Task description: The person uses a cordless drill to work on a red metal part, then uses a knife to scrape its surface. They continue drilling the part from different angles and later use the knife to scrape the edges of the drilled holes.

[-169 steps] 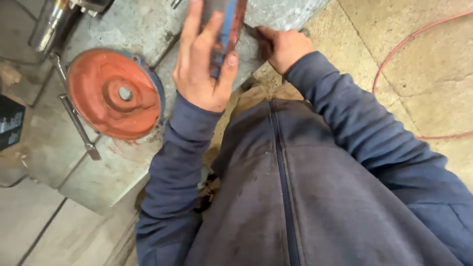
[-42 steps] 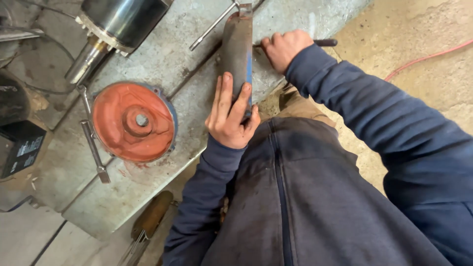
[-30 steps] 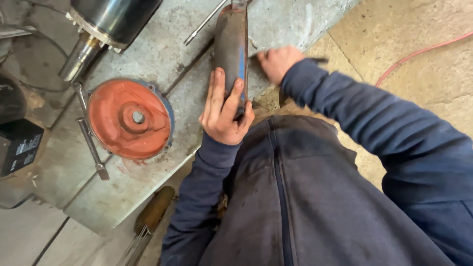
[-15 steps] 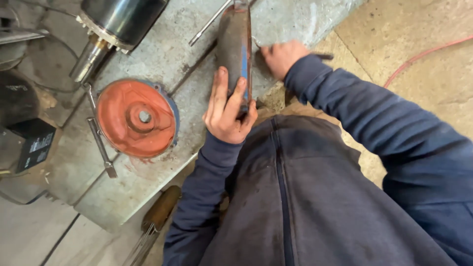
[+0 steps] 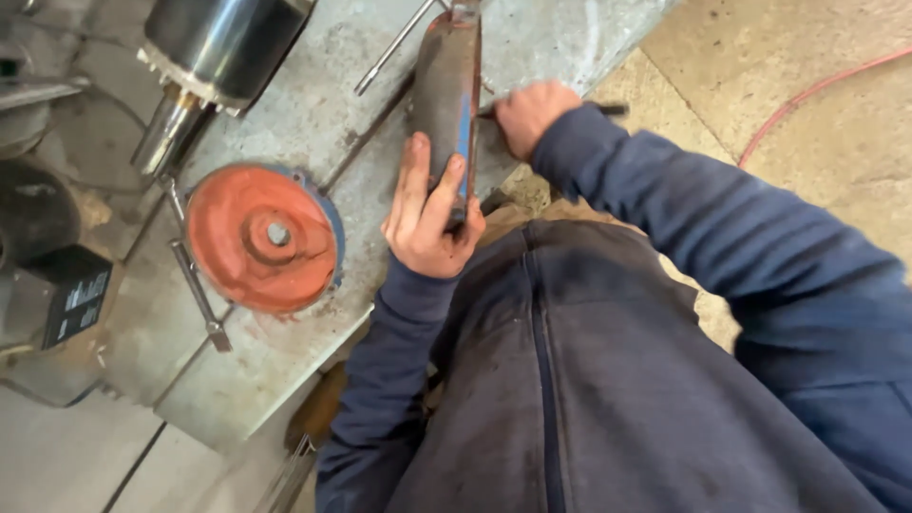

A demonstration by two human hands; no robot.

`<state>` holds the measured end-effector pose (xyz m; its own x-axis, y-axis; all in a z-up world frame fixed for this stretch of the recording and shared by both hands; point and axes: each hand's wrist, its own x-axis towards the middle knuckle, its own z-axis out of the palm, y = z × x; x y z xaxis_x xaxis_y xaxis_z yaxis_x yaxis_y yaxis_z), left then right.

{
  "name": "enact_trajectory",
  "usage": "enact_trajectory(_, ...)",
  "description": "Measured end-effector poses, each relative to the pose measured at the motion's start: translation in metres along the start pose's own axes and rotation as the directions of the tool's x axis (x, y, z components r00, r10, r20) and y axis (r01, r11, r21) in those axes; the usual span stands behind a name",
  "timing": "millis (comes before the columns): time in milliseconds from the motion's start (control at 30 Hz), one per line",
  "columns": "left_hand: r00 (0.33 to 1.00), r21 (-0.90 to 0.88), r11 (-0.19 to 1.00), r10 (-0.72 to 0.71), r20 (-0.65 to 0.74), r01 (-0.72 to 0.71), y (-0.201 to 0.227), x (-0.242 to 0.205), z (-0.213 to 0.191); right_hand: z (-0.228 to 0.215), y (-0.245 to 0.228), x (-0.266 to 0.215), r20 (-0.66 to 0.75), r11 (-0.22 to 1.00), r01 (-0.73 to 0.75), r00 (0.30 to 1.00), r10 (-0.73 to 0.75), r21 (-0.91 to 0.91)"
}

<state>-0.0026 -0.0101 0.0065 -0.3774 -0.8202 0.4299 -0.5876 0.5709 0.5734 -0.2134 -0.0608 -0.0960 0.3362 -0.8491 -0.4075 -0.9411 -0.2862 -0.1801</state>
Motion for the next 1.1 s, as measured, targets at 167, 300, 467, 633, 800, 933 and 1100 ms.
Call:
enact_trajectory(167,1.0,-0.037,0.999,0.013,0.005,-0.013,-0.003,0.001,0.002,-0.001,0.005,-0.004,0.002,0.999,0.021,1.0,-0.022,0.049)
enact_trajectory(300,1.0,-0.051,0.999,-0.006,0.016,0.006,-0.003,0.0,-0.002,-0.004,0.011,0.003,-0.049,0.984,-0.117,0.991,0.125,0.136)
enact_trajectory(467,1.0,-0.057,0.998,-0.016,0.005,0.016,-0.007,-0.002,0.001,0.01,0.02,-0.003,-0.099,0.992,0.004,0.995,0.009,0.125)
enact_trajectory(633,1.0,-0.052,0.998,-0.017,0.001,0.017,-0.009,-0.002,0.0,0.004,0.032,0.005,-0.279,0.969,-0.087,0.948,0.151,0.229)
enact_trajectory(800,1.0,-0.047,0.999,-0.018,-0.004,0.018,-0.011,0.0,-0.003,0.006,0.023,0.004,-0.233,0.969,-0.086,0.962,0.141,0.234)
enact_trajectory(933,0.999,-0.038,0.998,-0.041,0.021,0.041,-0.007,-0.001,-0.007,0.003,0.017,0.014,-0.159,0.953,-0.197,0.959,0.237,0.232)
enact_trajectory(1100,0.993,-0.088,0.99,-0.108,0.04,0.111,-0.009,-0.005,-0.003,-0.003,0.017,0.007,-0.199,0.969,-0.123,0.966,0.167,0.216)
